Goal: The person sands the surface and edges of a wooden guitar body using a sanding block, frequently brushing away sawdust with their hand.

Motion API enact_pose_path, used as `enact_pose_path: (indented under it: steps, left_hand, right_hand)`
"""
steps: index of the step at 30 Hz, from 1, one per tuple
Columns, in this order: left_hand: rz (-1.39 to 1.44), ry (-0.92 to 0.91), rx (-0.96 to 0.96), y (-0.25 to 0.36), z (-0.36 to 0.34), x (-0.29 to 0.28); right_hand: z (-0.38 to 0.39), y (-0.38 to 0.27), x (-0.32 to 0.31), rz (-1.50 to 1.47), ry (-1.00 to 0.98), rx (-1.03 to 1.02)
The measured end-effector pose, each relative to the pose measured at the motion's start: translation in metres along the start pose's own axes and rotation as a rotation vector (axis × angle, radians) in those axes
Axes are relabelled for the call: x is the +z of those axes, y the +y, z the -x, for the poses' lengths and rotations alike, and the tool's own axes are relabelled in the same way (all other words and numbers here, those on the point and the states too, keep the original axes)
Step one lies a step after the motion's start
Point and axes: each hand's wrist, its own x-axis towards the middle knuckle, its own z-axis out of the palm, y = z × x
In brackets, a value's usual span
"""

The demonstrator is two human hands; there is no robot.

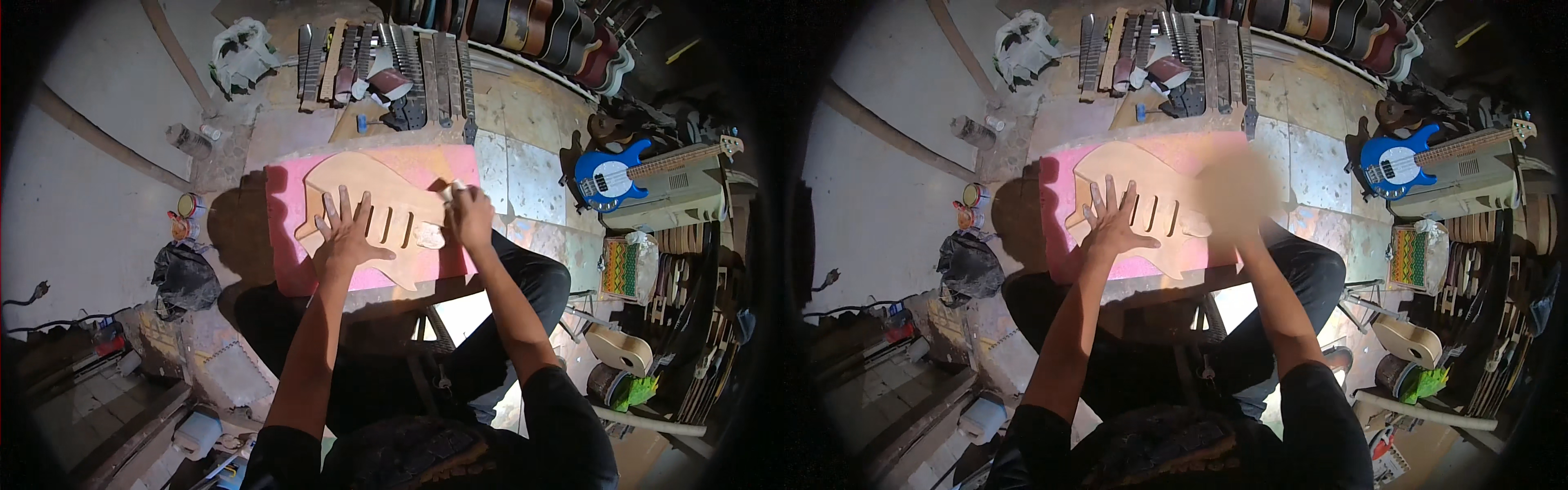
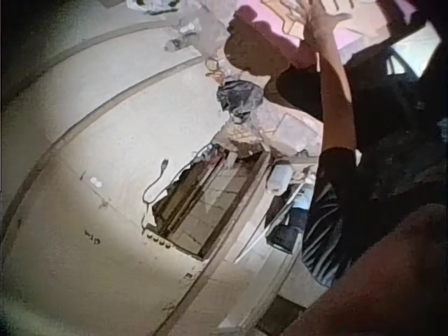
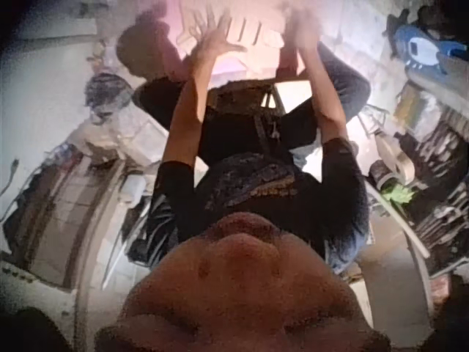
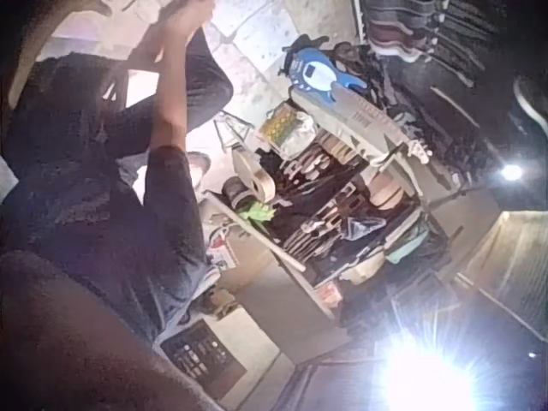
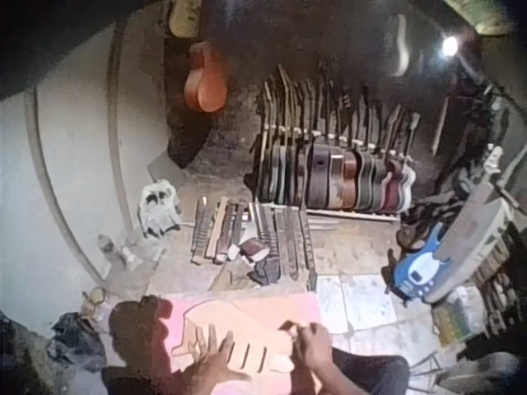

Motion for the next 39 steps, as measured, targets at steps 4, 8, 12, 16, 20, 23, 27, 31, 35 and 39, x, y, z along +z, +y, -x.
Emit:
enact_pose_path:
  steps: [4, 8, 12, 16, 20, 23, 27, 31, 35, 39]
  left_hand:
    - [-0.016, 0.179, -0.047, -0.015, 0.016, 0.020]
    - [-0.037, 0.270, -0.129, 0.010, 0.052, 0.029]
    - [-0.021, 0.241, -0.147, 0.025, 0.094, 0.045]
    - [-0.046, 0.248, -0.097, 0.032, 0.103, 0.040]
    - [-0.034, 0.491, 0.052, 0.028, 0.032, 0.013]
    - [-0.001, 0.654, 0.172, -0.002, -0.049, 0.000]
    - [-0.005, 0.524, 0.126, 0.009, -0.061, 0.009]
    - [-0.024, 0.537, 0.079, 0.017, -0.022, 0.024]
    - [-0.022, 0.599, 0.122, 0.024, -0.019, 0.034]
    - [-0.053, 0.587, 0.054, 0.021, -0.021, 0.036]
  right_hand:
    - [-0.021, 0.037, -0.010, -0.055, 0.227, 0.279]
    - [-0.008, 0.054, -0.001, -0.166, 0.160, 0.249]
    - [-0.035, 0.040, 0.008, -0.219, 0.067, 0.121]
    - [-0.079, 0.026, 0.007, -0.153, 0.001, 0.036]
    - [-0.106, 0.020, 0.019, -0.245, -0.073, 0.056]
    - [-0.112, 0.025, 0.042, -0.447, 0.049, 0.036]
    - [-0.091, 0.046, 0.041, -0.593, -0.014, 0.178]
    - [-0.083, 0.034, 0.005, -0.320, -0.009, -0.002]
    - [-0.091, 0.024, -0.005, -0.242, -0.140, -0.017]
    - [-0.043, -0.029, 0.005, -0.713, -0.282, 0.527]
